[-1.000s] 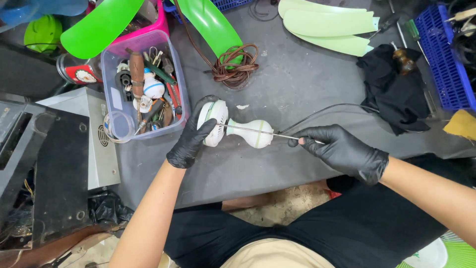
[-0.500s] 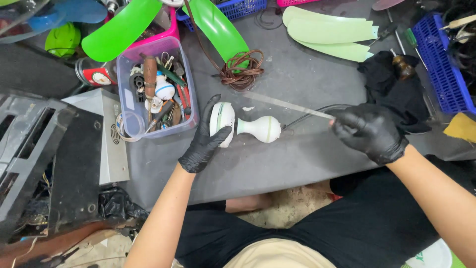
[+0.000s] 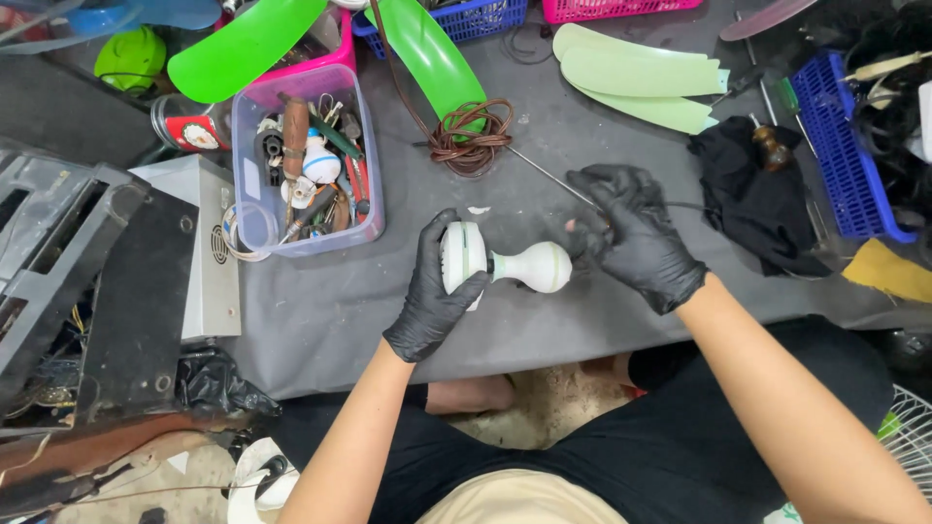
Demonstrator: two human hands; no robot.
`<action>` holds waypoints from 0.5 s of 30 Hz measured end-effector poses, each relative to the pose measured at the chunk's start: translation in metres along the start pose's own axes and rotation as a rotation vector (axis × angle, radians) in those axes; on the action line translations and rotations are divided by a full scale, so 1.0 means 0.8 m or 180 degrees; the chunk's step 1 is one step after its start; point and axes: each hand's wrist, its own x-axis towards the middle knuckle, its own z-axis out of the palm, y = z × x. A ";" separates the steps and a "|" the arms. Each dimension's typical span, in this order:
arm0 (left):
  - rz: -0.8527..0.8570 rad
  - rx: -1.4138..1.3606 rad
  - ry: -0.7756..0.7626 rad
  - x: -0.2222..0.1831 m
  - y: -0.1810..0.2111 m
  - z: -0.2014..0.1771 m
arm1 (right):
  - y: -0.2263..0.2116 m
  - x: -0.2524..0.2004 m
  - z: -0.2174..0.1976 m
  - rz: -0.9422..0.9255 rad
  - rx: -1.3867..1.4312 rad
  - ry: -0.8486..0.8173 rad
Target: Inspecting and probing a small fan motor housing using a screwdriver on a repair bench.
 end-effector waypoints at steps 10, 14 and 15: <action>-0.0194 -0.0412 0.0171 -0.001 0.055 0.059 | -0.072 -0.018 0.000 -0.0219 0.1470 -0.0926; -0.0525 -0.0903 -0.0226 0.003 0.062 0.060 | -0.039 -0.030 0.016 0.0164 0.1333 -0.1168; -0.0540 -0.0912 -0.0236 0.003 0.062 0.057 | -0.037 -0.028 0.011 0.0183 0.1334 -0.1178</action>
